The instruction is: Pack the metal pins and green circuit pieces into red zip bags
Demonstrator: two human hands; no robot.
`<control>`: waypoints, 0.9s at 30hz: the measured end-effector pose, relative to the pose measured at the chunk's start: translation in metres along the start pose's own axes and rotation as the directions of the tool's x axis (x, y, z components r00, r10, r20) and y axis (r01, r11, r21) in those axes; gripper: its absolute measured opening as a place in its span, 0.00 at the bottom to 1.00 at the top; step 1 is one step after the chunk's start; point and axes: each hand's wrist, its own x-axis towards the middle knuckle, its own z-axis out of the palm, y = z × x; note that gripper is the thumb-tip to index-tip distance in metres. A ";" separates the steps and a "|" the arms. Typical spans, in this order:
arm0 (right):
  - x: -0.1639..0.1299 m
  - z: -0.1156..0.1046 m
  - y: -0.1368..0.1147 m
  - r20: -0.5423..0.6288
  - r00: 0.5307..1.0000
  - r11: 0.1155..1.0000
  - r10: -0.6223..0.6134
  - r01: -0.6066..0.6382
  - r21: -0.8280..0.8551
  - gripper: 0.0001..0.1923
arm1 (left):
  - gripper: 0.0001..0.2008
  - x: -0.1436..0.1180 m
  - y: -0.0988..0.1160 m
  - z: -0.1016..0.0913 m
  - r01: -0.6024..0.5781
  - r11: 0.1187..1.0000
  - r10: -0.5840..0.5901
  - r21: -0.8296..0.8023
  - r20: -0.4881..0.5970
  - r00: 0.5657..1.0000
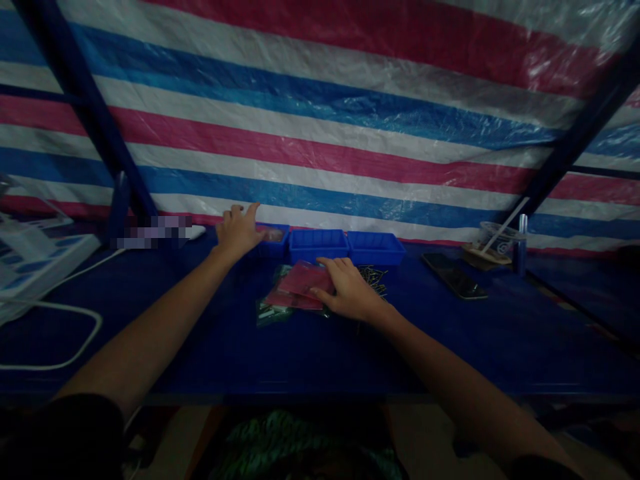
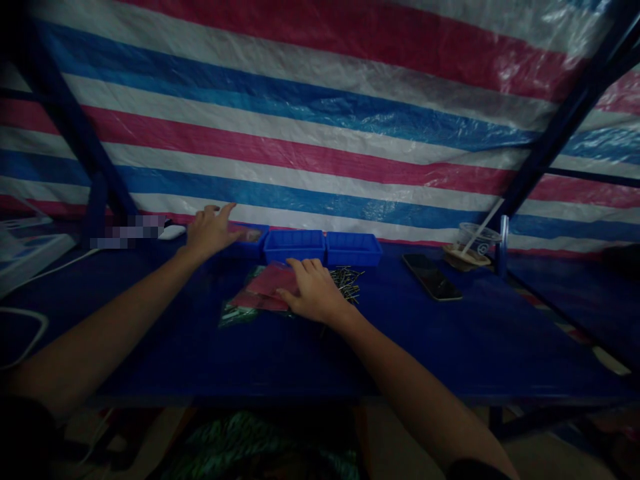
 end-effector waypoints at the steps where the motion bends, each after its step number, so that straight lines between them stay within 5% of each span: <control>1: 0.000 0.001 0.001 0.023 1.000 1.000 -0.001 0.001 -0.014 0.29 | 0.32 -0.007 0.003 -0.001 -0.036 0.999 0.037 0.028 -0.059 0.998; 5: 0.000 0.005 0.004 0.049 0.999 0.999 -0.012 0.015 -0.049 0.27 | 0.20 -0.022 0.007 0.007 -0.237 0.972 0.236 0.004 0.013 0.972; 10: -0.002 0.003 0.005 0.101 0.995 0.994 -0.017 0.028 -0.106 0.28 | 0.22 -0.023 0.004 0.018 -0.225 0.974 0.227 -0.032 0.190 0.955; 15: 0.000 -0.001 0.003 0.081 0.996 0.993 -0.030 0.039 -0.108 0.17 | 0.21 -0.041 0.021 0.006 -0.321 0.945 0.325 -0.063 0.070 0.943; 22: 0.005 0.000 0.009 -0.041 0.999 0.994 0.025 -0.029 -0.107 0.11 | 0.15 -0.078 0.060 -0.011 -0.582 0.651 0.678 -0.488 0.028 0.734; 27: 0.004 0.000 0.014 -0.029 0.992 0.985 0.124 -0.126 -0.116 0.12 | 0.12 -0.080 0.052 -0.005 -0.597 0.605 0.740 -0.527 0.093 0.667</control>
